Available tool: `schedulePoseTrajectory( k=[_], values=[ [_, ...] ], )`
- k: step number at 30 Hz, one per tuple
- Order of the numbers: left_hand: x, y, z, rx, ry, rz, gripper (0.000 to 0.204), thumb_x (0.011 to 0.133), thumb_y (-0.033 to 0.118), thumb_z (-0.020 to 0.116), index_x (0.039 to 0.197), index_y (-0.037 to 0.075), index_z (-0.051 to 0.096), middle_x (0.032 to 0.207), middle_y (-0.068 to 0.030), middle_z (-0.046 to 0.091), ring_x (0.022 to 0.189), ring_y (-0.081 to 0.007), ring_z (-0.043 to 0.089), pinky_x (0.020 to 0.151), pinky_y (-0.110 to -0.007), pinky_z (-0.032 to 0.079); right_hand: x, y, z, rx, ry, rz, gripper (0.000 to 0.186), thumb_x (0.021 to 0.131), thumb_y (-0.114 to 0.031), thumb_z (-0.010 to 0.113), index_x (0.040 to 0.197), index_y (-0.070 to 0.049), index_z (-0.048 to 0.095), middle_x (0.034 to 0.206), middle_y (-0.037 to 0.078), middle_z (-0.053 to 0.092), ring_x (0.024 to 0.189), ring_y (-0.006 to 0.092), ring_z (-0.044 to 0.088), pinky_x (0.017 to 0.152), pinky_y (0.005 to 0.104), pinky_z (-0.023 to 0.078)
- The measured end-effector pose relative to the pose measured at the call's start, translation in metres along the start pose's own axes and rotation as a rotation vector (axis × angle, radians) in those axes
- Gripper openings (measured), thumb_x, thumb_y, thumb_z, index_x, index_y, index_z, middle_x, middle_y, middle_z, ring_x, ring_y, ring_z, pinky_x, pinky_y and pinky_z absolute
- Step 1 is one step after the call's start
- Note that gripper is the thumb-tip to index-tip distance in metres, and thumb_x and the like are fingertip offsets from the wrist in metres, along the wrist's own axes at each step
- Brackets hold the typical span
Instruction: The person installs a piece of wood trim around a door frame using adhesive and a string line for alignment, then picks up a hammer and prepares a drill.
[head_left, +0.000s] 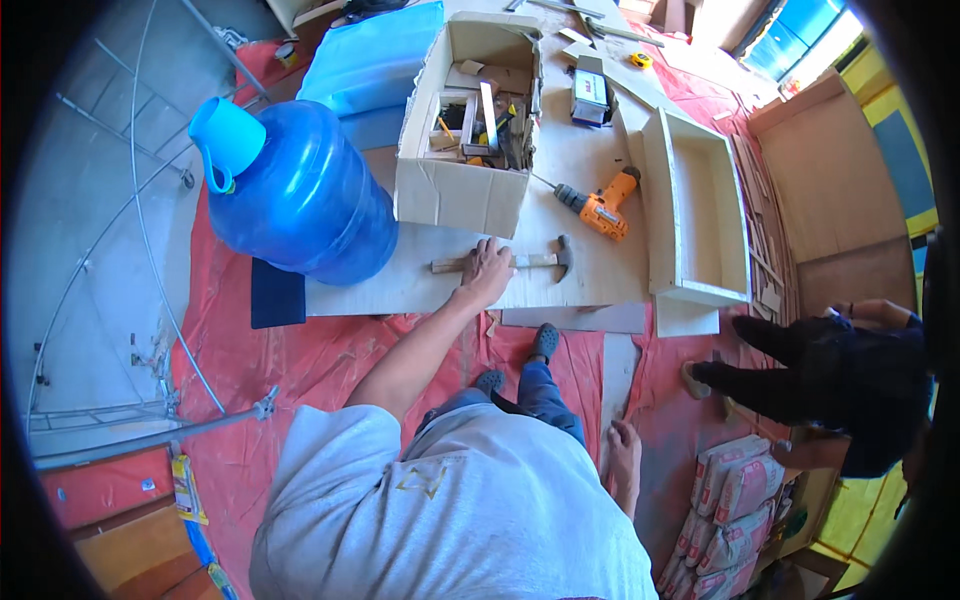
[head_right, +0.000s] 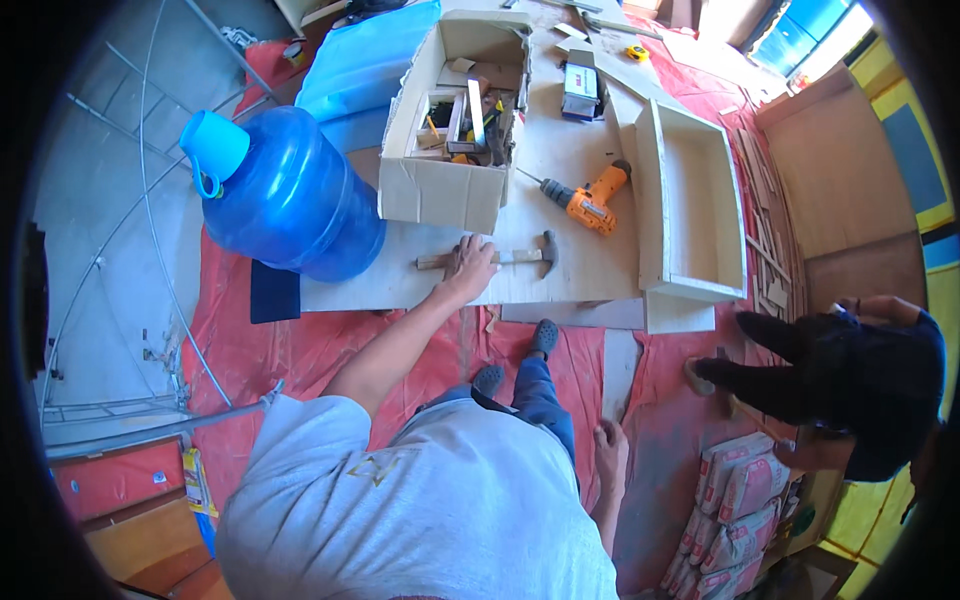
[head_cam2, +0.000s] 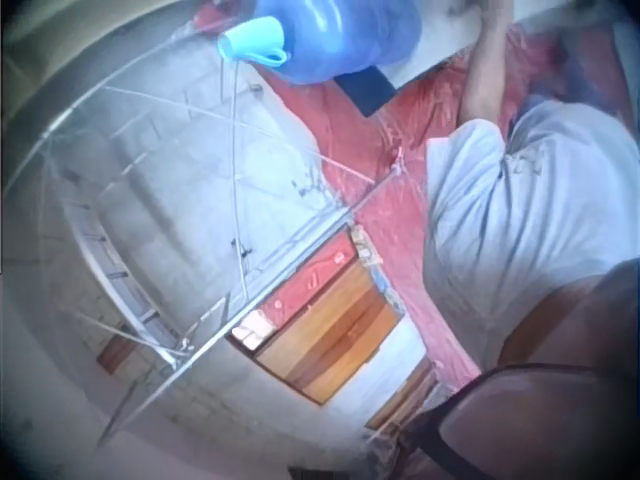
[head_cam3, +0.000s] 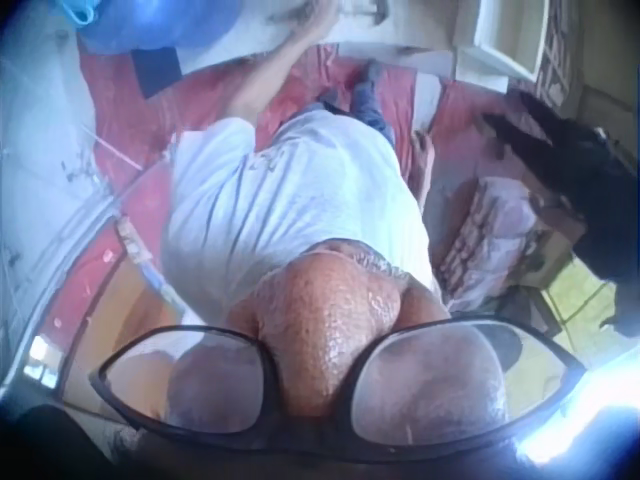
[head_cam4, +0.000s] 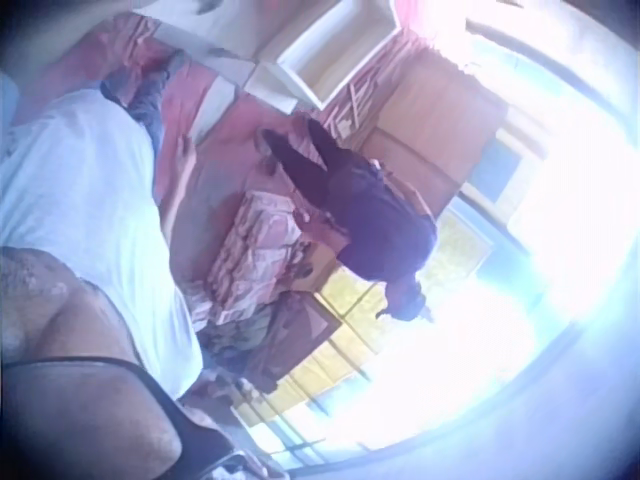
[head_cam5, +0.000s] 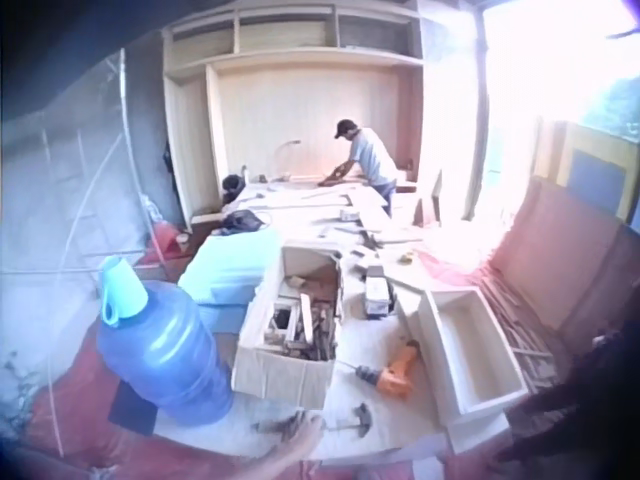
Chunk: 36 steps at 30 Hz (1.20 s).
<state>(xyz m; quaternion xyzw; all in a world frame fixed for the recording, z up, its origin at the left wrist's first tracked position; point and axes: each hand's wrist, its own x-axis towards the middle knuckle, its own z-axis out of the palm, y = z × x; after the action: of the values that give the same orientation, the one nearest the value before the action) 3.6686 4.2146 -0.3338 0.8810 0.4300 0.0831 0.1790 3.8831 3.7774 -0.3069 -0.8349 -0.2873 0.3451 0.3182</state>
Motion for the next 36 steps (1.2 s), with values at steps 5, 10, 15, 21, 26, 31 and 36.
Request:
schedulePoseTrajectory(
  k=[5, 10, 15, 21, 26, 31, 36],
  values=[
    [-0.010, 0.010, -0.019, 0.036, 0.110, 0.041, 0.048, 0.087, 0.025, 0.072, 0.125, 0.000, 0.057, 0.125, -0.0211, 0.052, 0.123, -0.0368, 0.048, 0.101, -0.050, 0.042, 0.110, -0.125, 0.004, 0.095, -0.266, -0.214, 0.030, 0.100, -0.016, 0.061, 0.122, 0.004, 0.064, 0.112, 0.018, 0.072, 0.104, 0.0251, 0.069, 0.092, 0.0351, 0.053],
    [-0.033, 0.035, -0.084, -0.183, 0.091, -0.054, 0.048, 0.092, 0.023, 0.067, 0.131, -0.002, 0.057, 0.126, -0.0211, 0.057, 0.120, -0.0378, 0.054, 0.105, -0.044, 0.044, 0.194, -0.174, 0.025, 0.304, -0.647, -0.231, 0.030, 0.103, -0.019, 0.059, 0.122, 0.004, 0.063, 0.109, 0.012, 0.072, 0.099, 0.0180, 0.067, 0.089, 0.0315, 0.053],
    [-0.028, 0.033, -0.144, -0.435, 0.377, -0.316, 0.034, 0.094, 0.017, 0.066, 0.122, -0.002, 0.065, 0.108, -0.0199, 0.069, 0.094, -0.0355, 0.067, 0.084, -0.043, 0.053, 0.233, -0.216, 0.052, 0.388, -0.934, -0.059, 0.040, 0.104, -0.029, 0.059, 0.131, 0.000, 0.057, 0.106, 0.010, 0.070, 0.099, 0.0157, 0.065, 0.086, 0.0304, 0.053],
    [0.058, -0.013, -0.217, -0.353, 0.427, -0.464, 0.030, 0.096, 0.017, 0.063, 0.120, -0.001, 0.066, 0.105, -0.0209, 0.071, 0.090, -0.0340, 0.069, 0.081, -0.040, 0.054, 0.252, -0.245, 0.105, 0.456, -0.964, 0.136, 0.060, 0.104, -0.034, 0.056, 0.152, -0.009, 0.031, 0.120, 0.019, 0.063, 0.101, 0.0258, 0.067, 0.082, 0.0388, 0.057],
    [0.119, -0.063, -0.240, -0.437, 0.546, -0.456, 0.029, 0.098, 0.016, 0.064, 0.121, -0.002, 0.066, 0.105, -0.0153, 0.072, 0.092, -0.0213, 0.069, 0.082, -0.033, 0.053, 0.267, -0.261, 0.132, 0.514, -0.844, 0.324, 0.066, 0.104, -0.035, 0.054, 0.157, -0.013, 0.020, 0.118, 0.020, 0.062, 0.095, 0.0273, 0.067, 0.074, 0.0410, 0.059],
    [0.124, -0.074, -0.247, -0.758, 0.595, -0.449, 0.031, 0.100, 0.013, 0.064, 0.125, -0.005, 0.064, 0.106, -0.0061, 0.068, 0.095, -0.0114, 0.065, 0.085, -0.026, 0.052, 0.268, -0.256, 0.141, 0.515, -0.722, 0.334, 0.051, 0.105, -0.034, 0.053, 0.145, -0.008, 0.036, 0.110, 0.016, 0.065, 0.084, 0.0211, 0.068, 0.068, 0.0360, 0.059],
    [0.118, -0.086, -0.227, -0.803, 0.552, -0.476, 0.028, 0.100, 0.014, 0.065, 0.122, -0.002, 0.066, 0.103, -0.0019, 0.067, 0.089, -0.0063, 0.056, 0.083, -0.024, 0.048, 0.269, -0.263, 0.154, 0.557, -0.551, 0.406, 0.033, 0.104, -0.030, 0.056, 0.124, -0.003, 0.052, 0.097, 0.012, 0.067, 0.076, 0.0186, 0.068, 0.063, 0.0338, 0.059]
  ],
)
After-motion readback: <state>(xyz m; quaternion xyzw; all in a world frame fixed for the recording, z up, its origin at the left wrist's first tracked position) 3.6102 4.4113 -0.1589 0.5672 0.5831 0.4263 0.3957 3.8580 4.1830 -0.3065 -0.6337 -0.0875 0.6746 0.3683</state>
